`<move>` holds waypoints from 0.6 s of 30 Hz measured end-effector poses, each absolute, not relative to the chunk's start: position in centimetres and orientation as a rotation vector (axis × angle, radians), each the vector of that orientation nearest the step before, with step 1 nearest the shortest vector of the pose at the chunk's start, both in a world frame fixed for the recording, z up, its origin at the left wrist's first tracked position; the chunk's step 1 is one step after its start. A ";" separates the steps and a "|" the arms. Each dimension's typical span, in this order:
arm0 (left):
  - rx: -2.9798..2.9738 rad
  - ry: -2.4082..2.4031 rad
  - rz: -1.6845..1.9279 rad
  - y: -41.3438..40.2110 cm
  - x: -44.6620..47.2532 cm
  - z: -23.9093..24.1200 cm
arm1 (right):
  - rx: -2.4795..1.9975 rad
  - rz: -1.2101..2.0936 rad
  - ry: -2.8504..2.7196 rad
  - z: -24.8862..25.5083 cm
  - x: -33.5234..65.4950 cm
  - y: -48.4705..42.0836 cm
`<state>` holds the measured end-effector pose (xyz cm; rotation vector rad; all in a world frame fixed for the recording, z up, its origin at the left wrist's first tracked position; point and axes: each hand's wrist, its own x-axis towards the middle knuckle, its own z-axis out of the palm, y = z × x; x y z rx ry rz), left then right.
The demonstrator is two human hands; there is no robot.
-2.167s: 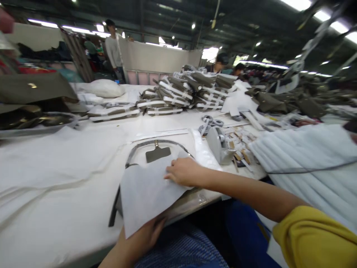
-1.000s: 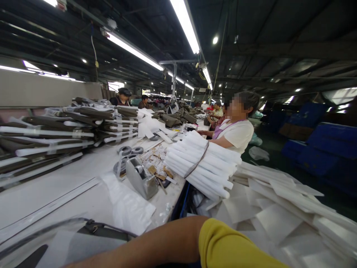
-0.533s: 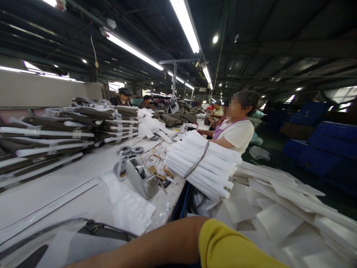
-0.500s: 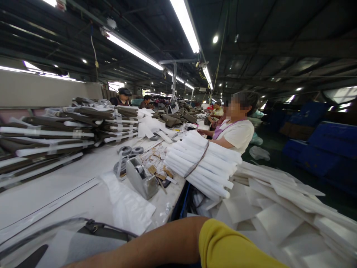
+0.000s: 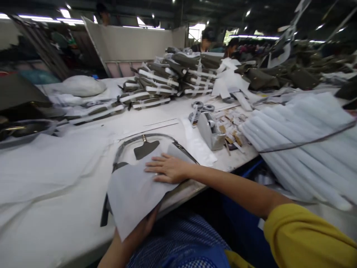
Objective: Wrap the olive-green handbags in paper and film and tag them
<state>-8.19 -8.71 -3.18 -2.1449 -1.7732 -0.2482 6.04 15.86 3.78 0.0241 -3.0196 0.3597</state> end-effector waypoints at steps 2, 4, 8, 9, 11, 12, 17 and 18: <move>-2.131 -1.651 -0.161 -8.6 -8.3 -2.9 | -0.013 0.363 -3.021 4.1 6.2 15.6; -2.125 -1.666 -0.219 -7.8 -7.9 -2.3 | -0.078 0.344 -3.041 4.4 6.3 15.1; -2.079 -1.963 -0.327 -6.8 -7.0 -1.2 | -0.181 0.325 -3.075 4.8 6.3 14.6; -2.102 -2.014 -0.334 -6.8 -6.9 -1.1 | -0.189 0.329 -3.074 4.7 6.2 14.7; -2.167 -2.064 -0.339 -6.7 -7.0 -1.2 | -0.188 0.345 -3.065 4.5 6.0 14.9; -2.195 -2.066 -0.338 -6.7 -7.2 -1.2 | -0.182 0.355 -3.060 4.4 6.0 15.0; -2.173 -1.976 -0.408 -7.1 -8.0 -1.7 | -0.170 0.426 -3.051 4.2 6.0 15.6; -2.164 -1.953 -0.441 -7.3 -8.2 -1.8 | -0.176 0.436 -3.056 4.4 6.0 15.7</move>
